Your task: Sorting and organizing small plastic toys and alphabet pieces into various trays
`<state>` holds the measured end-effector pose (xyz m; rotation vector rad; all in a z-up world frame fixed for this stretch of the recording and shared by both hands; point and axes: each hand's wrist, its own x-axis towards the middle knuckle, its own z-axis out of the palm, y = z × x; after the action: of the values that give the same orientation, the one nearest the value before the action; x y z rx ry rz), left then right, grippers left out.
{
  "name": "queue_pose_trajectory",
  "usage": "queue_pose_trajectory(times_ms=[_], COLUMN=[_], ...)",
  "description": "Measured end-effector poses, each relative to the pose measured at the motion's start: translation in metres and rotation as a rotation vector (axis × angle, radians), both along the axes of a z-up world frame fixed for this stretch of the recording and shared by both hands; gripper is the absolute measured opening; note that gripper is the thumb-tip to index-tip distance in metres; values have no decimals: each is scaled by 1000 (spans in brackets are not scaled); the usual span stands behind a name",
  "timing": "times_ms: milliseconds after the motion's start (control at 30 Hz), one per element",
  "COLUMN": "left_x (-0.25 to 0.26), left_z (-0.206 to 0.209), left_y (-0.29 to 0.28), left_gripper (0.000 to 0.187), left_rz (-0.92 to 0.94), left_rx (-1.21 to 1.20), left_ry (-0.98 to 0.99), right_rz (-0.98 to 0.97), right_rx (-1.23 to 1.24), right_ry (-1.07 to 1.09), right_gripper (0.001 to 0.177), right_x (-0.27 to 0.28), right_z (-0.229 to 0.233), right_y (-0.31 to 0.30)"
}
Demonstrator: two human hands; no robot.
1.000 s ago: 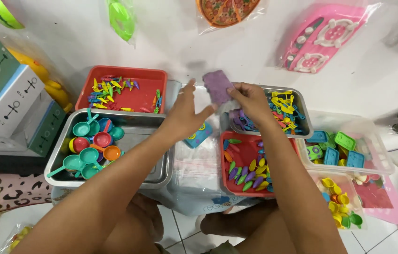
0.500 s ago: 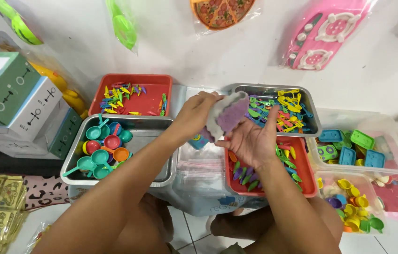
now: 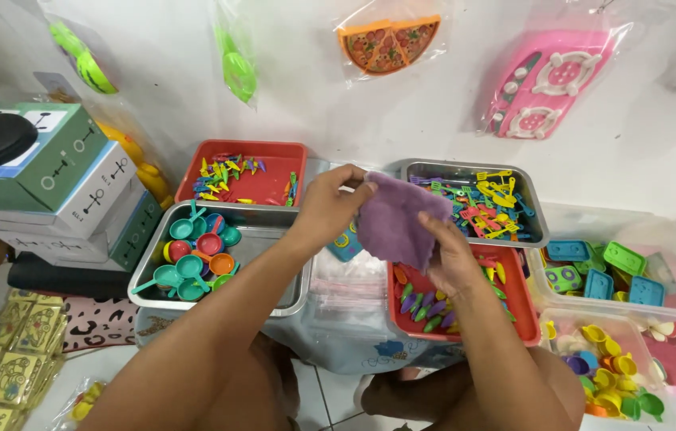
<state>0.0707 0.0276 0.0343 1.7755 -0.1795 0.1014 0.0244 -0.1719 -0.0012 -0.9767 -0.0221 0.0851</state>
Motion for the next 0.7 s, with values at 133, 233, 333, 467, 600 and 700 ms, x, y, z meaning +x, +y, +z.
queue_pose_trajectory(times_ms=[133,233,333,467,600,700], left_x=[-8,-36,-52,-66,-49,-44], left_z=[13,35,37,35,20,14], left_y=[14,-2,-27,-36,-32,-36], left_gripper=[34,58,37,51,65,49], left_rz=[86,-9,-144,-200,-182,-161], left_rx=[154,298,272,193,324,115], left_ry=[-56,-425,-574,-508,-396,-316], right_rz=[-135,-174,-181,91,160,55], right_rx=[-294,-543,-614,-323,-146,-255], right_ry=[-145,-193,-171,-95,-195,-320], right_gripper=[14,15,10,75,46,52], right_x=[26,10,-1,26,20,7], right_z=[-29,18,51,14,6,14], right_y=[-22,-18,-4,-27,-27,-18])
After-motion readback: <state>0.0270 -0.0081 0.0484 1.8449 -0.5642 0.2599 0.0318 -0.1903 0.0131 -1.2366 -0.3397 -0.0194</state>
